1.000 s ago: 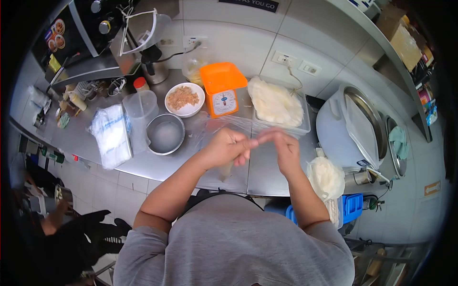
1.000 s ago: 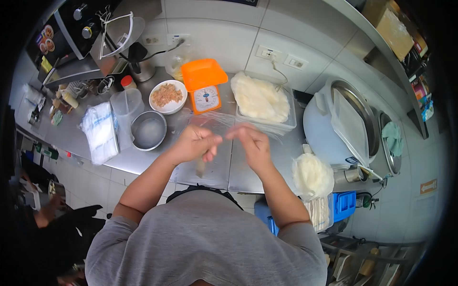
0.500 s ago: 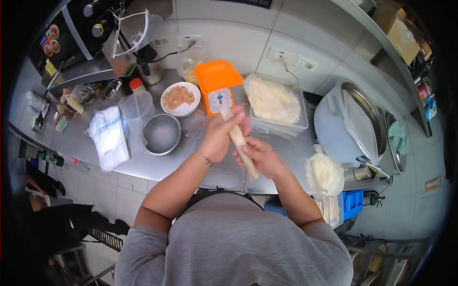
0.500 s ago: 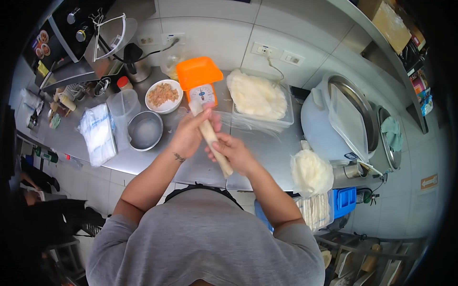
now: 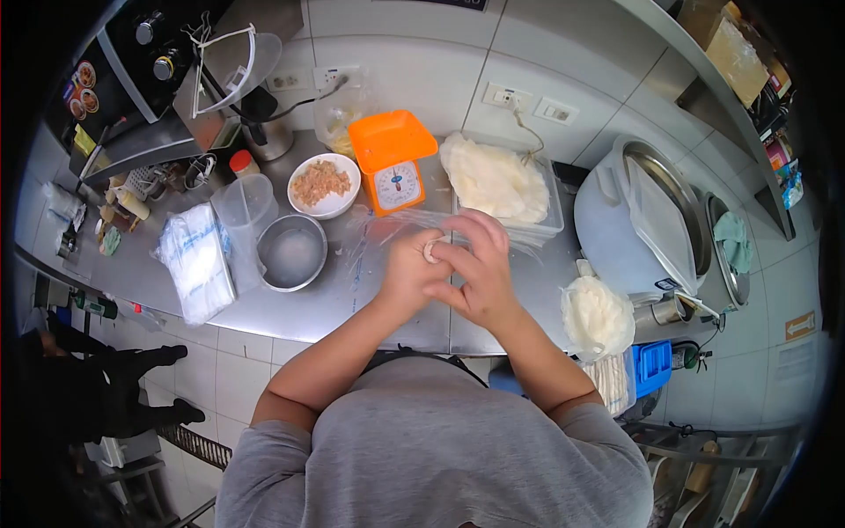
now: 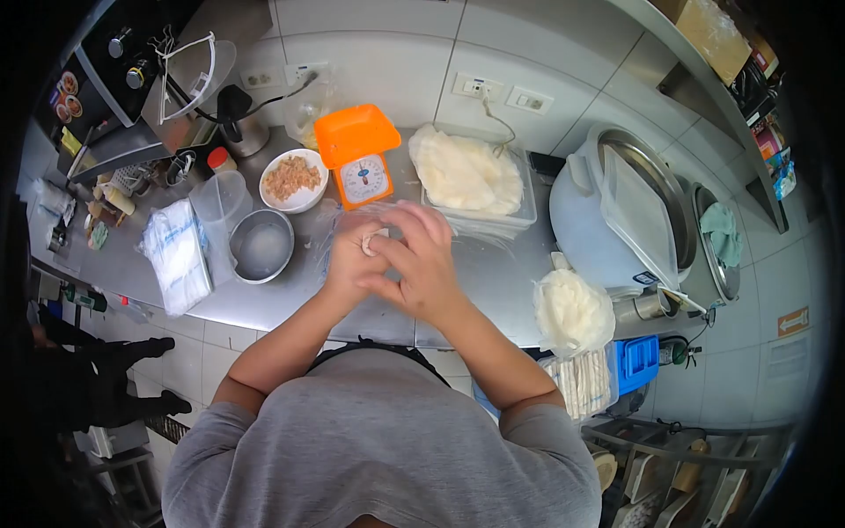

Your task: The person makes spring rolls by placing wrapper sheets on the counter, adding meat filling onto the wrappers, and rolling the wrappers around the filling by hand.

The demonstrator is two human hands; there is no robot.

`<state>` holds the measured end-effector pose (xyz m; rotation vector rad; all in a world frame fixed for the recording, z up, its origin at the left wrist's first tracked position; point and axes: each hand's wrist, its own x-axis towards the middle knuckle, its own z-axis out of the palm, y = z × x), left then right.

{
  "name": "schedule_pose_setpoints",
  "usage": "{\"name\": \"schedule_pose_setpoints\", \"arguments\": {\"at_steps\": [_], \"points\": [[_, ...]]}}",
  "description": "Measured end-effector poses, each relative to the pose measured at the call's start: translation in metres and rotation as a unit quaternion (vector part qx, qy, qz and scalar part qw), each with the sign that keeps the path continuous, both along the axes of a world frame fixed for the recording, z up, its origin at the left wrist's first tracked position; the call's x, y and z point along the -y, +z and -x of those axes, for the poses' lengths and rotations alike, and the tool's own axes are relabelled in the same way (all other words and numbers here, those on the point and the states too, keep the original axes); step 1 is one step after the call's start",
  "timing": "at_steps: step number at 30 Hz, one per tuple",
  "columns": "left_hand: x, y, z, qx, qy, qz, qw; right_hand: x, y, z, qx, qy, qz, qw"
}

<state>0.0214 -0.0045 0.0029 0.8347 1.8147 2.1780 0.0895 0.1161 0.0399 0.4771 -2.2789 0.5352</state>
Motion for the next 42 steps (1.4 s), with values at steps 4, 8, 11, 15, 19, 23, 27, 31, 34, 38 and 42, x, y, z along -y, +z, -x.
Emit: {"name": "schedule_pose_setpoints", "arguments": {"at_steps": [4,8,11,15,19,23,27,31,34,38,42], "points": [[0.018,0.02,0.002,-0.008,-0.108,0.14,0.984,-0.014,0.002,0.008,0.067,0.137,0.299,0.942],[0.023,0.021,0.005,-0.028,-0.168,0.134,0.976,-0.011,0.002,0.02,0.17,0.241,0.368,0.882],[0.022,0.021,0.002,0.008,-0.176,0.097,0.979,-0.013,0.0,0.026,0.152,0.258,0.29,0.909],[0.029,0.032,0.004,0.108,-0.23,0.103,0.962,-0.01,0.014,0.02,0.073,0.185,0.126,0.972],[0.026,0.007,0.008,0.148,-0.215,0.035,0.965,-0.008,0.003,0.023,0.023,0.157,0.055,0.986],[0.03,0.006,0.007,0.172,-0.203,0.034,0.963,-0.005,-0.006,0.014,0.031,0.156,0.227,0.961],[0.03,0.012,0.004,0.153,-0.181,0.025,0.971,0.001,-0.022,0.005,0.035,0.144,0.359,0.921],[0.027,0.013,0.003,0.144,-0.205,0.003,0.968,-0.002,-0.017,0.003,0.034,0.132,0.277,0.951],[0.023,0.016,0.001,0.136,-0.192,0.009,0.972,-0.003,-0.003,0.007,0.021,0.145,0.216,0.965],[0.02,0.005,0.004,0.057,-0.206,0.02,0.977,-0.01,0.013,0.012,0.046,0.175,0.108,0.978],[0.018,0.011,0.002,-0.006,-0.19,0.012,0.982,-0.011,0.022,0.016,0.087,0.185,0.003,0.979]]}}
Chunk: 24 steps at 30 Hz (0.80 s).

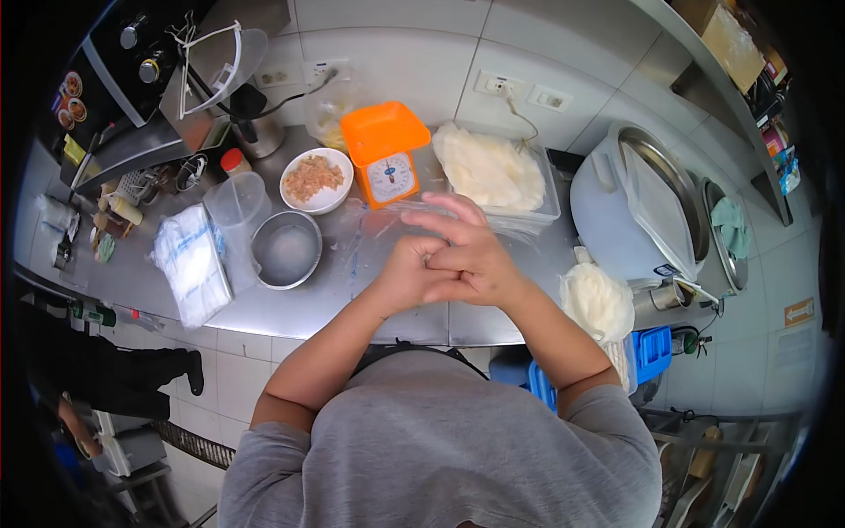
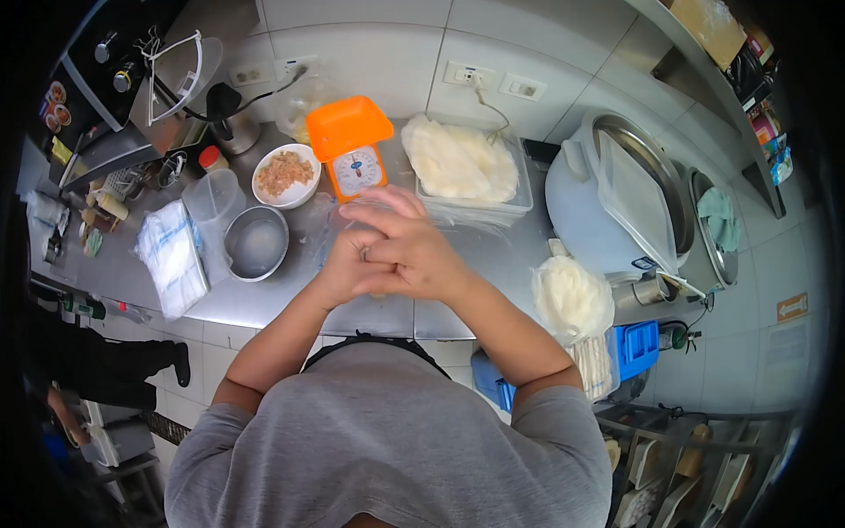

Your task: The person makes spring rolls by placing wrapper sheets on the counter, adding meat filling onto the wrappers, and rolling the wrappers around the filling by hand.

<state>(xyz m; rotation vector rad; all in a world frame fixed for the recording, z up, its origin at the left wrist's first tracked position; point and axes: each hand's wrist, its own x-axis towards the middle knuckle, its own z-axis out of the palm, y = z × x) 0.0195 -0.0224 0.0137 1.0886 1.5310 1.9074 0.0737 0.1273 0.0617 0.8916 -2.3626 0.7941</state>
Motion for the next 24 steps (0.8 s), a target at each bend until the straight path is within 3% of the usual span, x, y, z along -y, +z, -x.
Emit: {"name": "schedule_pose_setpoints", "arguments": {"at_steps": [4,5,7,9,10,13,16,19,22,24], "points": [[0.0,0.006,-0.002,0.015,0.018,0.023,0.999,-0.007,-0.004,-0.003,0.021,0.012,-0.015,1.0],[0.001,0.013,0.0,0.061,-0.008,0.059,0.996,-0.006,-0.01,-0.008,0.046,0.007,0.118,0.992],[0.003,0.027,0.009,0.154,-0.05,0.127,0.979,-0.002,-0.032,-0.015,0.092,0.007,0.371,0.924],[-0.003,0.016,0.011,0.249,0.028,0.05,0.967,0.005,-0.07,-0.01,0.155,0.048,0.459,0.873],[-0.008,0.005,0.013,0.294,0.063,0.015,0.953,0.012,-0.085,-0.012,0.208,0.047,0.485,0.848],[-0.012,-0.058,0.046,0.416,-0.043,-0.098,0.903,0.028,-0.123,-0.021,0.403,0.001,0.521,0.752],[-0.017,-0.086,0.067,0.482,0.071,-0.096,0.868,0.017,-0.161,-0.014,0.55,-0.067,0.446,0.703],[0.002,-0.077,0.098,0.414,0.273,-0.102,0.863,0.018,-0.176,0.0,0.592,-0.129,0.424,0.673],[0.02,-0.084,0.102,0.227,0.313,0.007,0.922,0.047,-0.188,0.023,0.447,-0.18,0.533,0.695],[0.028,-0.113,0.092,-0.066,0.248,0.192,0.947,0.034,-0.198,0.034,0.302,-0.261,0.393,0.829]]}}
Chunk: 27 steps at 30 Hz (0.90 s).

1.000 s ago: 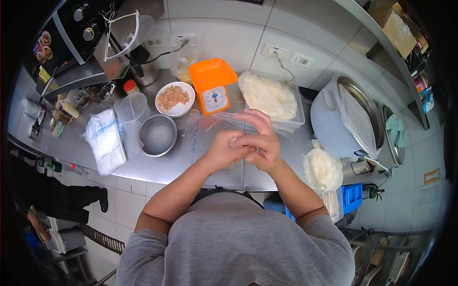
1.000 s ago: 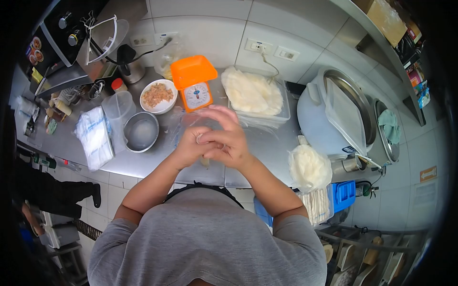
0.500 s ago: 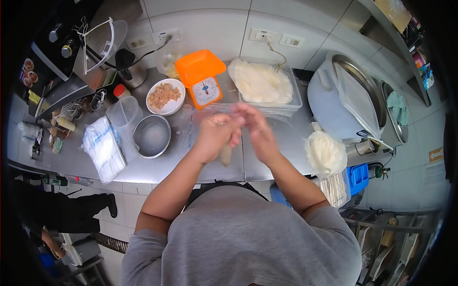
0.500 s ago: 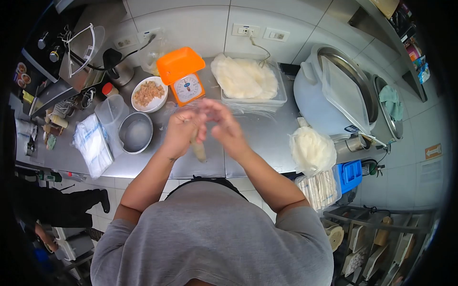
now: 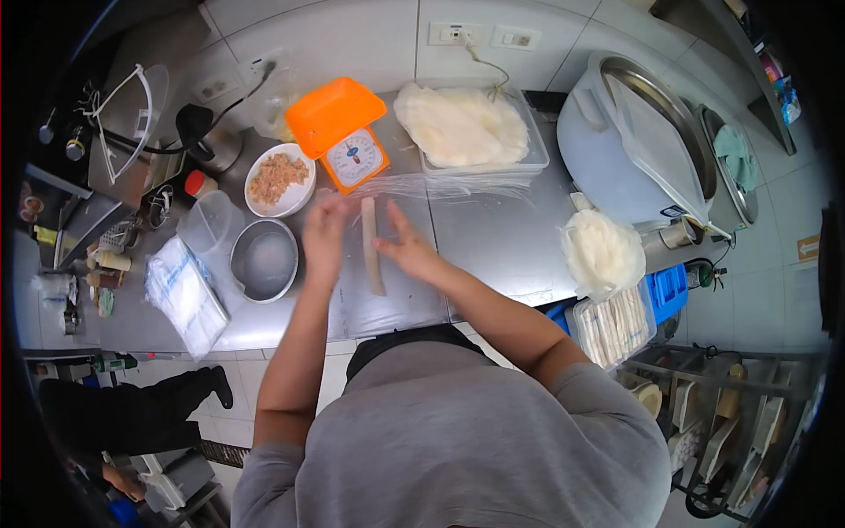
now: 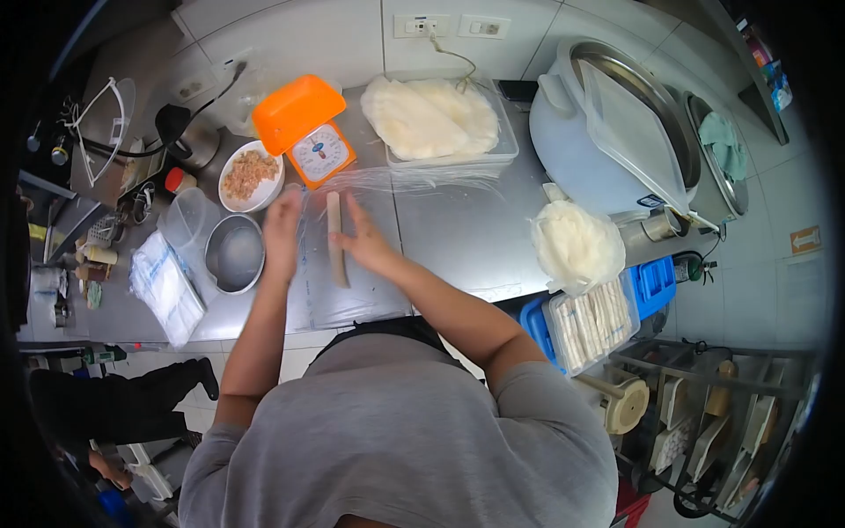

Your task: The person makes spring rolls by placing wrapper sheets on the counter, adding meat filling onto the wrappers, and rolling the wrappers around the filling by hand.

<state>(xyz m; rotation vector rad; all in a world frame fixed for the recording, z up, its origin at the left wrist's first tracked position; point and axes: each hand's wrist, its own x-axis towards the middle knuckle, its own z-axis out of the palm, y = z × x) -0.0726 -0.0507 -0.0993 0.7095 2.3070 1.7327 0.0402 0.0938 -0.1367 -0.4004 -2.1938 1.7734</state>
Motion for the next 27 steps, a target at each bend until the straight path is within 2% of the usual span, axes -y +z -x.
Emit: {"name": "schedule_pose_setpoints", "arguments": {"at_steps": [1,3,6,10,13,16,17,19,21,24,25,27], "points": [[0.007,-0.013,-0.006,-0.115,-0.055,0.123,0.984,-0.008,-0.002,0.012,-0.049,-0.021,-0.118,0.992],[0.006,-0.025,-0.046,-0.227,-0.07,0.362,0.901,-0.057,0.003,0.024,-0.082,-0.043,-0.304,0.948],[0.02,-0.068,-0.062,-0.221,-0.095,0.432,0.869,-0.14,0.009,0.054,-0.035,-0.1,-0.382,0.918],[0.019,-0.069,-0.061,-0.184,-0.077,0.399,0.895,-0.189,0.005,0.101,0.061,-0.165,-0.435,0.883],[0.017,-0.042,-0.063,-0.162,-0.068,0.404,0.898,-0.205,-0.019,0.123,0.066,-0.164,-0.624,0.761],[0.024,-0.035,-0.064,-0.184,-0.035,0.343,0.92,-0.235,-0.004,0.15,0.108,-0.142,-0.5,0.847],[0.028,-0.036,-0.061,-0.182,-0.032,0.311,0.932,-0.237,0.002,0.146,0.058,-0.162,-0.429,0.887],[0.024,-0.034,-0.056,-0.142,-0.032,0.221,0.964,-0.228,0.067,0.13,-0.044,-0.202,-0.281,0.937],[0.008,-0.021,-0.049,-0.071,-0.04,0.1,0.992,-0.213,0.124,0.103,-0.083,-0.139,-0.111,0.981],[-0.038,0.022,-0.052,0.08,-0.056,-0.061,0.993,-0.194,0.179,0.061,-0.166,-0.014,0.1,0.981],[-0.053,0.026,-0.05,0.144,-0.046,-0.127,0.98,-0.19,0.191,0.048,-0.197,0.031,0.162,0.966],[-0.077,0.031,-0.048,0.271,-0.027,-0.252,0.929,-0.173,0.213,0.02,-0.19,0.034,0.209,0.959]]}}
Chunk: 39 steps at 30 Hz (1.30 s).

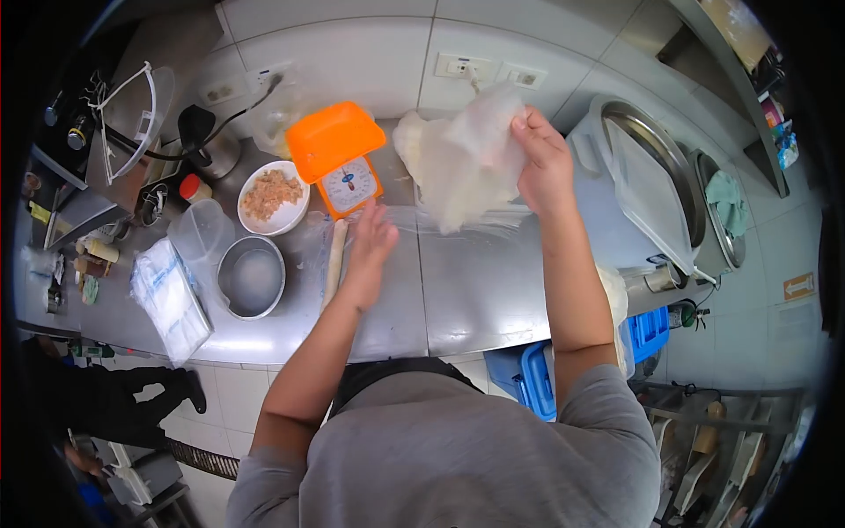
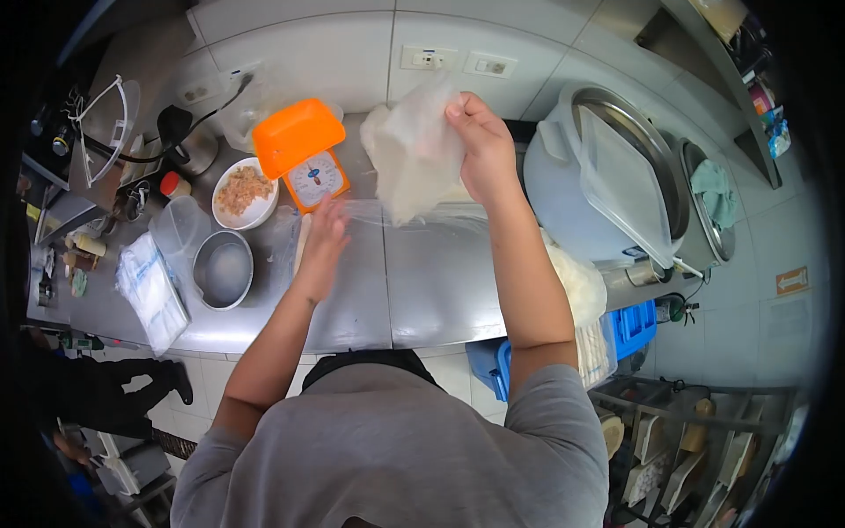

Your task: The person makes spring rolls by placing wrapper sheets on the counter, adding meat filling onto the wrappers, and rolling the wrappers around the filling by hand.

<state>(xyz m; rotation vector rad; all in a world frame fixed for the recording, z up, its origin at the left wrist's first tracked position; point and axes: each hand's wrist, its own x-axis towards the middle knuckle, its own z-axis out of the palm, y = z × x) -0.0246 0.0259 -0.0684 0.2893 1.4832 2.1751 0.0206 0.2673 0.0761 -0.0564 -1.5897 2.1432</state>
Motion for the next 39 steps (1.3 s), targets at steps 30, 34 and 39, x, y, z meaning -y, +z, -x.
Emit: {"name": "schedule_pose_setpoints", "arguments": {"at_steps": [30,34,39], "points": [[0.021,-0.098,-0.064,-0.562,-0.169,0.521,0.619,0.048,-0.263,-0.103,0.251,-0.123,-0.59,0.758],[0.031,-0.071,-0.082,-0.463,-0.277,0.542,0.644,0.028,-0.286,-0.08,0.147,-0.058,-0.609,0.777],[0.092,-0.037,-0.015,-0.472,0.037,0.425,0.772,0.09,-0.213,-0.015,0.098,-0.05,-0.569,0.815]]}}
